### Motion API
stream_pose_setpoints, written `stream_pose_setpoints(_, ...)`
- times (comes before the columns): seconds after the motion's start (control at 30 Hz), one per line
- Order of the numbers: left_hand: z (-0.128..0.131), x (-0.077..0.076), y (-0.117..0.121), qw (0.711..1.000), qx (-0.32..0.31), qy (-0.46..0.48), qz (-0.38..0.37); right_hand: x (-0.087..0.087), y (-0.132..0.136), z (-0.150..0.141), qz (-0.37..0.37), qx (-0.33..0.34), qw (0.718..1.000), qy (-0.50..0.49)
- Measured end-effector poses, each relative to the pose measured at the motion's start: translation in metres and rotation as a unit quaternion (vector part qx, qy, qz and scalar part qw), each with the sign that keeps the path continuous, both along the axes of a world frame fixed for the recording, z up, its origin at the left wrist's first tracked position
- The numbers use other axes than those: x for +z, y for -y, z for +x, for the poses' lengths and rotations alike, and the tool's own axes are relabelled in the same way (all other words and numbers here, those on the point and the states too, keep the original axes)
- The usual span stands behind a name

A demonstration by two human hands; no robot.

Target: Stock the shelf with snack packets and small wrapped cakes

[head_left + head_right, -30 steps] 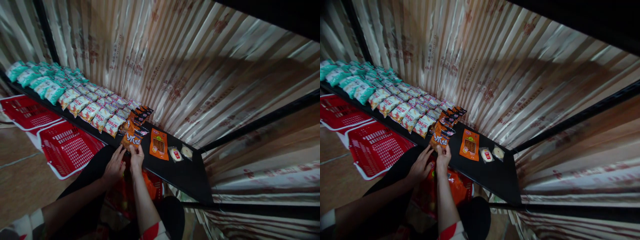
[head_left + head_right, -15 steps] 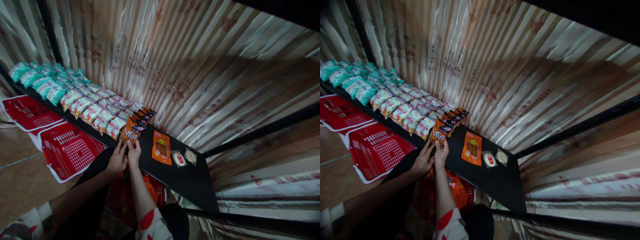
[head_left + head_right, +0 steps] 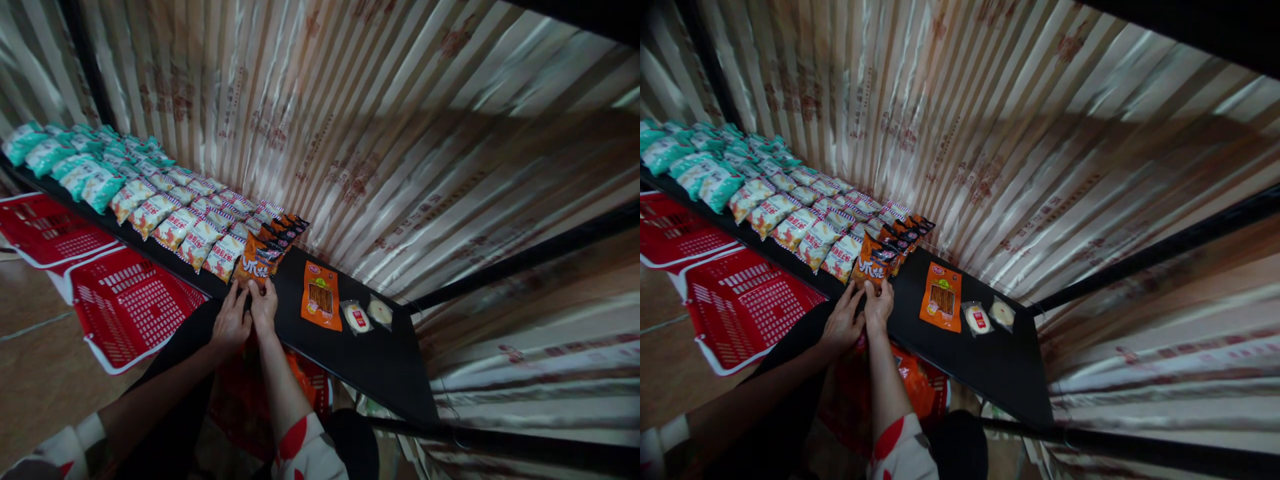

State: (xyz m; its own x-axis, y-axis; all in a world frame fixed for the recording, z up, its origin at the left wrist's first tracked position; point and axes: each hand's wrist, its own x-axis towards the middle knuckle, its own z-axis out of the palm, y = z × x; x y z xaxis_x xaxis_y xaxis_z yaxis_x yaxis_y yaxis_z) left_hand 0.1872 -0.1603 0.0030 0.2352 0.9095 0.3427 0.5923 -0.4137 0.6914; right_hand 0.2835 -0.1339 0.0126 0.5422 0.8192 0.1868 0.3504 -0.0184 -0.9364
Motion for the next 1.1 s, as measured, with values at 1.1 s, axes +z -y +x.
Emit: stream_pose_setpoints(1.1, 0.035, 0.019, -0.053, 0.973, 0.100, 0.125, 0.165, 0.013, 0.015, 0.048, 0.055, 0.108, 0.993, 0.008)
